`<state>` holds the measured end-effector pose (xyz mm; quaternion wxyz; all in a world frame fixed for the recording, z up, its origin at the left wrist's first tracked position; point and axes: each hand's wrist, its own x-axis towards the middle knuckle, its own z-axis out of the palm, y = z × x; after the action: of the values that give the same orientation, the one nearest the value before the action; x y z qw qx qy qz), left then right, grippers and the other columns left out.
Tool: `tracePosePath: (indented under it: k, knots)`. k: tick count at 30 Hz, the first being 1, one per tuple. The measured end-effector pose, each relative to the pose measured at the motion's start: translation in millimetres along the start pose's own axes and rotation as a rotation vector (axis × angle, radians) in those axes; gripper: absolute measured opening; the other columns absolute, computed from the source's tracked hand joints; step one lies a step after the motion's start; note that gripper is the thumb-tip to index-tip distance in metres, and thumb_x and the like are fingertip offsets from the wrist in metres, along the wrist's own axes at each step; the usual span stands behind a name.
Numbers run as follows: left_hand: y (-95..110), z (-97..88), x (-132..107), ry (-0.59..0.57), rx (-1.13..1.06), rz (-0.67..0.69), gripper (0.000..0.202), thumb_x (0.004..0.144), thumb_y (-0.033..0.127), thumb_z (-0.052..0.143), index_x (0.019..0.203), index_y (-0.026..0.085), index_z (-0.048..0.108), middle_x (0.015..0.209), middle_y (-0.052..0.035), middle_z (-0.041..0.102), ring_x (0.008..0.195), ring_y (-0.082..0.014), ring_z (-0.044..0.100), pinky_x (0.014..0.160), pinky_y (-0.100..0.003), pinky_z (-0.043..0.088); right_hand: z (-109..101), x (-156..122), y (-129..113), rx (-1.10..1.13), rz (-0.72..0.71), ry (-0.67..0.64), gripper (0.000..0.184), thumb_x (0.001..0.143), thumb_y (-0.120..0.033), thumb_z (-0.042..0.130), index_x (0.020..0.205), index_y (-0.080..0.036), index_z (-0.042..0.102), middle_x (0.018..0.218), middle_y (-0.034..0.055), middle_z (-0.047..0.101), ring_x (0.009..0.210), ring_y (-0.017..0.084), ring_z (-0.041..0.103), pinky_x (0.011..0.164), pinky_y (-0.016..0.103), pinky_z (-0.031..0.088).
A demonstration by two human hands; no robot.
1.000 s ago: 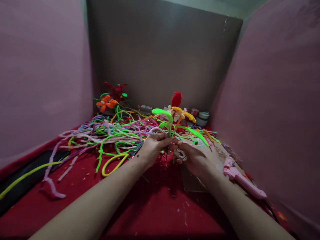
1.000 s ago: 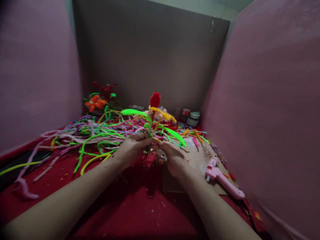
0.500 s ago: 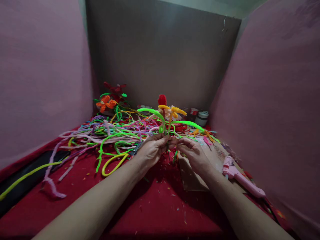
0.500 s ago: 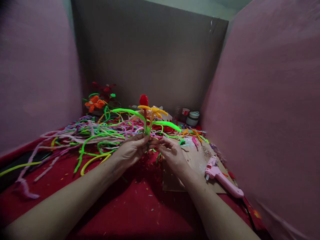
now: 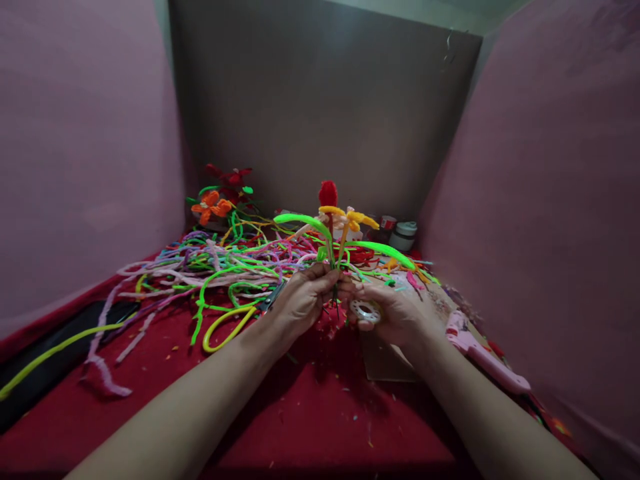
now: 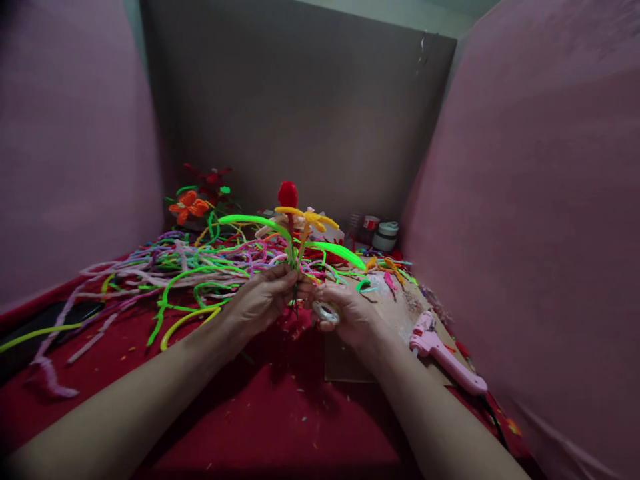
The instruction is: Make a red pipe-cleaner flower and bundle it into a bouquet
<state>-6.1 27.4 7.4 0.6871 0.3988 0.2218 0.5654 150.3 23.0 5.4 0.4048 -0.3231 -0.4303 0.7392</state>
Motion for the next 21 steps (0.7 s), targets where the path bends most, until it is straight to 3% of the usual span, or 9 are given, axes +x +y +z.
tracePosePath:
  k: [4, 8, 12, 16, 21]
  knots:
    - [5.0, -0.3, -3.8, -0.118, 0.08, -0.047, 0.014, 0.07, 0.021, 0.07, 0.073, 0.01, 0.062, 0.067, -0.0056, 0.067, 0.059, -0.013, 0.063, 0.058, -0.023, 0.049, -8.2, -1.5, -4.1, 0.126, 0.283, -0.114, 0.01, 0.061, -0.02, 0.056, 0.071, -0.017, 0.055, 0.057, 0.0026, 0.061, 0.046, 0.014, 0.052, 0.036, 0.018, 0.024]
    - [10.0, -2.0, -6.6, -0.191, 0.092, -0.048, 0.014, 0.07, 0.021, 0.07, 0.073, 0.01, 0.063, 0.067, -0.0044, 0.067, 0.059, -0.012, 0.063, 0.059, -0.022, 0.048, -10.2, -5.3, -4.2, 0.196, 0.391, -0.254, 0.01, 0.063, -0.022, 0.053, 0.07, -0.015, 0.053, 0.062, 0.0055, 0.063, 0.051, 0.013, 0.055, 0.038, 0.017, 0.027]
    - [11.7, -5.1, -6.3, -0.247, 0.096, -0.037, 0.013, 0.07, 0.021, 0.07, 0.071, 0.011, 0.061, 0.069, -0.0024, 0.065, 0.058, -0.0107, 0.061, 0.058, -0.021, 0.047, -4.9, -8.6, -3.0, 0.297, 0.381, -0.193, 0.016, 0.06, -0.014, 0.053, 0.076, -0.016, 0.052, 0.059, 0.0011, 0.062, 0.06, 0.015, 0.059, 0.045, 0.019, 0.037]
    - [10.7, -8.2, -3.7, -0.286, 0.126, -0.008, 0.01, 0.074, 0.021, 0.066, 0.072, 0.012, 0.062, 0.067, -0.0025, 0.064, 0.058, -0.01, 0.061, 0.057, -0.019, 0.046, -1.3, -7.6, -0.1, 0.26, 0.35, -0.159, 0.013, 0.06, -0.016, 0.055, 0.072, -0.017, 0.053, 0.061, 0.0018, 0.063, 0.054, 0.014, 0.057, 0.038, 0.017, 0.029]
    - [9.9, -11.7, 1.3, -0.172, 0.149, 0.009, 0.011, 0.073, 0.021, 0.066, 0.071, 0.01, 0.063, 0.067, -0.0038, 0.065, 0.058, -0.0105, 0.061, 0.057, -0.02, 0.047, 4.2, -7.6, 0.9, 0.044, 0.095, 0.02, 0.007, 0.061, -0.02, 0.059, 0.066, -0.016, 0.057, 0.056, 0.0011, 0.059, 0.044, 0.01, 0.048, 0.036, 0.019, 0.023]
